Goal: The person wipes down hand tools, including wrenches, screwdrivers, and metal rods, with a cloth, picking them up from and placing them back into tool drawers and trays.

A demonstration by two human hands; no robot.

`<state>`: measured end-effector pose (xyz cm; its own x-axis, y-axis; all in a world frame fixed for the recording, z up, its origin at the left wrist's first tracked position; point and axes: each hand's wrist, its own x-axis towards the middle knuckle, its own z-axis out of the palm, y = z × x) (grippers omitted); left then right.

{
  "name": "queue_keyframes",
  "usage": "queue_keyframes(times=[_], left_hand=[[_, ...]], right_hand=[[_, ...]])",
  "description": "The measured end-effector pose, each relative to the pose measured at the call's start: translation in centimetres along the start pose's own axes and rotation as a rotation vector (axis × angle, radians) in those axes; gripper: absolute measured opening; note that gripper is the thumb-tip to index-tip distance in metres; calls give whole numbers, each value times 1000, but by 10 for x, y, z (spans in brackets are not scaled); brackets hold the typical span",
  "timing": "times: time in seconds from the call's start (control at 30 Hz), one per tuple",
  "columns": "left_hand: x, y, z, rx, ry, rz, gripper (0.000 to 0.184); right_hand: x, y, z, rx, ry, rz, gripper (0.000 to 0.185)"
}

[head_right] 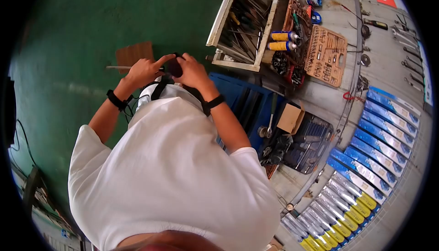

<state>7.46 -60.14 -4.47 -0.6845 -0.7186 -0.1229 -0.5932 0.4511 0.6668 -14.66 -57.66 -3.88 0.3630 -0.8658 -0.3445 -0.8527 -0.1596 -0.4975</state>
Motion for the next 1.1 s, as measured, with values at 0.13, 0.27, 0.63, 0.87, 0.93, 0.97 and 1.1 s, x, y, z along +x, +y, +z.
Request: queue_keyframes(times=[0.13, 0.27, 0.63, 0.87, 0.93, 0.97, 1.1], left_hand=[[5, 3, -5, -36, 22, 184, 63], [23, 7, -4, -33, 27, 371, 47], [106, -1, -3, 56, 196, 106, 52], [209, 33, -5, -42, 339, -80, 67], [240, 49, -1, -213, 371, -91, 63], [255, 55, 2, -212, 343, -97, 63], [313, 84, 16, -393, 229, -78, 63]], right_hand=[[12, 33, -18, 166, -269, 56, 56], [13, 59, -35, 633, -559, 79, 56], [26, 126, -98, 1563, -599, 325, 61], [30, 212, -140, 1684, -72, 262, 49], [34, 236, -145, 1958, 122, 95, 54], [31, 238, -153, 1981, 132, 112, 54], [15, 247, -200, 1908, 360, 106, 65]])
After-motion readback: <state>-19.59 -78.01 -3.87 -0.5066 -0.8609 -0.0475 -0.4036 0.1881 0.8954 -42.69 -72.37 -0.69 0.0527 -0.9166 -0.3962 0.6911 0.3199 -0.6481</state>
